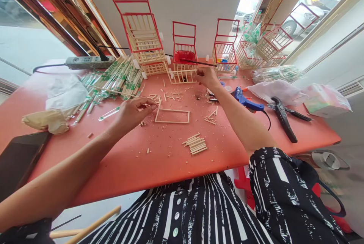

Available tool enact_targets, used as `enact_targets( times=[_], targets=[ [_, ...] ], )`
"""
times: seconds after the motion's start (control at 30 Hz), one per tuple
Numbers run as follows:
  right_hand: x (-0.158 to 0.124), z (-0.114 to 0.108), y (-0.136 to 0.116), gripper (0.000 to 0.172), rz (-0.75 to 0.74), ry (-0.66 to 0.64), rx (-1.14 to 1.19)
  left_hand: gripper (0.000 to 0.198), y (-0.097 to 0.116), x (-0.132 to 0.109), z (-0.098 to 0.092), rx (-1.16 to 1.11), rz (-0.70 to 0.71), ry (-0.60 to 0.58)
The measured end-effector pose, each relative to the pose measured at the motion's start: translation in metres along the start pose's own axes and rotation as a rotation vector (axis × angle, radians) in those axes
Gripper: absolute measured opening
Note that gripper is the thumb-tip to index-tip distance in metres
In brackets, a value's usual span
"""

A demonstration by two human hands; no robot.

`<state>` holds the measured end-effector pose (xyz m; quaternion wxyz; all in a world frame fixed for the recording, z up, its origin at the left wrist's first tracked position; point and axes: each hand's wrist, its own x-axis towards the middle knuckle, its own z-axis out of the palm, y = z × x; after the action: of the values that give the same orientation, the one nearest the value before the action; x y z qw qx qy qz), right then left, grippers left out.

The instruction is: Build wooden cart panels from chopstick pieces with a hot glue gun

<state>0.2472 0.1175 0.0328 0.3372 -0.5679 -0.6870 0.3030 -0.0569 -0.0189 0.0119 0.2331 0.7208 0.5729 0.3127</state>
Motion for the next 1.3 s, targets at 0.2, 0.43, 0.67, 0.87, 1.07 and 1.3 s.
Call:
enact_targets(
  times=[0.2,0.43,0.67,0.87,1.07,1.3],
  targets=[
    [0.009,0.003,0.011,0.032,0.032,0.025,-0.147,0.021,-0.001,0.0,0.002,-0.005,0.014,-0.01],
    [0.015,0.0,0.024,0.025,0.039,0.071,-0.296,0.023,0.0,0.0,0.001,-0.003,0.024,-0.024],
    [0.019,0.001,0.029,0.023,0.049,0.109,-0.345,0.023,-0.002,0.0,0.003,-0.023,0.022,-0.021],
    [0.015,0.0,0.027,0.016,0.037,0.134,-0.331,0.024,-0.001,0.0,0.002,0.001,0.014,-0.023],
    [0.011,-0.013,0.022,0.021,0.057,0.12,-0.295,0.016,-0.001,0.0,-0.001,0.093,0.018,0.006],
    [-0.054,-0.015,-0.011,0.008,-0.154,0.045,-0.503,0.015,-0.007,-0.008,0.009,0.258,0.145,-0.055]
  ],
)
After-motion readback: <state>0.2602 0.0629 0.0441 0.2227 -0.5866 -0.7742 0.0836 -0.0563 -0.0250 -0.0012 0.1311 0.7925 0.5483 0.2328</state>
